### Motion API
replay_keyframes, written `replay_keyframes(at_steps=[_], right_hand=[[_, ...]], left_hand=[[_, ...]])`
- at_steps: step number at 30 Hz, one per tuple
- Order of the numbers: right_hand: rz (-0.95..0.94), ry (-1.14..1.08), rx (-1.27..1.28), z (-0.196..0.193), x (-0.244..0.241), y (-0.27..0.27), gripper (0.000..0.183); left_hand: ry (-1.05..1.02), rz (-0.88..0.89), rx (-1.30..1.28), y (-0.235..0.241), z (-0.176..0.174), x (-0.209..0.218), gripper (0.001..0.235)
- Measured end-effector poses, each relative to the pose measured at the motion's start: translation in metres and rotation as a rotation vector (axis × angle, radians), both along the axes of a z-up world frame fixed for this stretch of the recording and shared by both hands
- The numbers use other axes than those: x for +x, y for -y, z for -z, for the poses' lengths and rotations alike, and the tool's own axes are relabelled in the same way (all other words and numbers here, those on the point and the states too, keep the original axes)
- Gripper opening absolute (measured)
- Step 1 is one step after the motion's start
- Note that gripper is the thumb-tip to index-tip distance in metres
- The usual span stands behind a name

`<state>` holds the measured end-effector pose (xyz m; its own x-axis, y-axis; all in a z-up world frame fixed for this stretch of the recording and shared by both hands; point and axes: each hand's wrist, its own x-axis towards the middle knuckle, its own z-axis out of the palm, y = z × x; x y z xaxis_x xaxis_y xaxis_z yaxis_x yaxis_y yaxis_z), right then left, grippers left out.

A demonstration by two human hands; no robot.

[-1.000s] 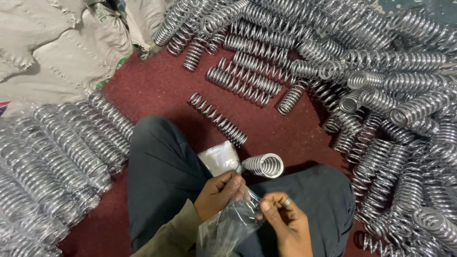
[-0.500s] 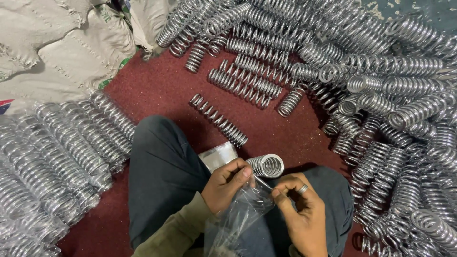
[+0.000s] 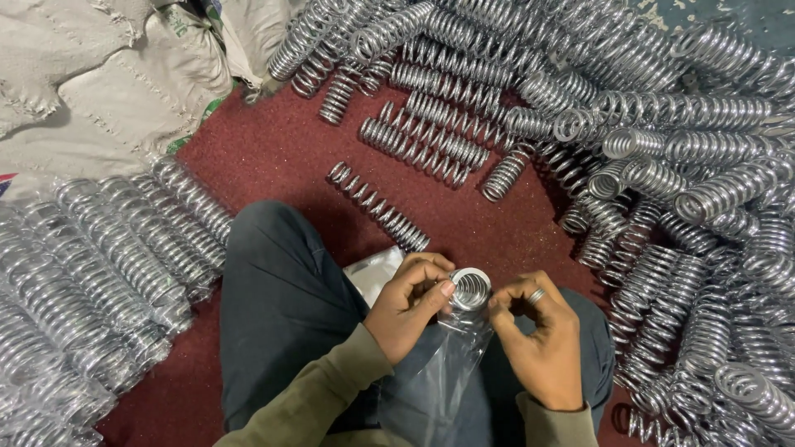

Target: Bagging metal springs into small plastic bags for packaging.

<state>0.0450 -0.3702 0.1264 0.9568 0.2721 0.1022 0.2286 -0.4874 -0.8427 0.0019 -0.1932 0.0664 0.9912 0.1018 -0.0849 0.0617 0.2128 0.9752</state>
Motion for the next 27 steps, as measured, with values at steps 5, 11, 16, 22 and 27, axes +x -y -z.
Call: replay_keyframes(at_steps=[5, 11, 16, 22, 27], right_hand=[[-0.001, -0.063, 0.041, 0.014, 0.016, 0.000, 0.011], [0.014, -0.335, 0.201, 0.041, 0.031, 0.003, 0.014], [0.083, -0.539, 0.371, 0.052, 0.035, 0.005, 0.013], [0.084, -0.584, 0.155, 0.044, 0.044, 0.004, 0.017], [0.092, -0.556, 0.180, 0.043, 0.054, 0.000, 0.021]], left_hand=[[0.041, -0.005, 0.053, -0.001, -0.007, 0.012, 0.012], [-0.100, 0.036, 0.156, -0.002, 0.000, 0.029, 0.019], [-0.280, -0.001, 0.029, 0.005, 0.016, 0.041, 0.025], [-0.589, 0.036, -0.001, 0.004, -0.001, 0.047, 0.036], [-0.432, 0.011, 0.138, 0.007, 0.016, 0.048, 0.036]])
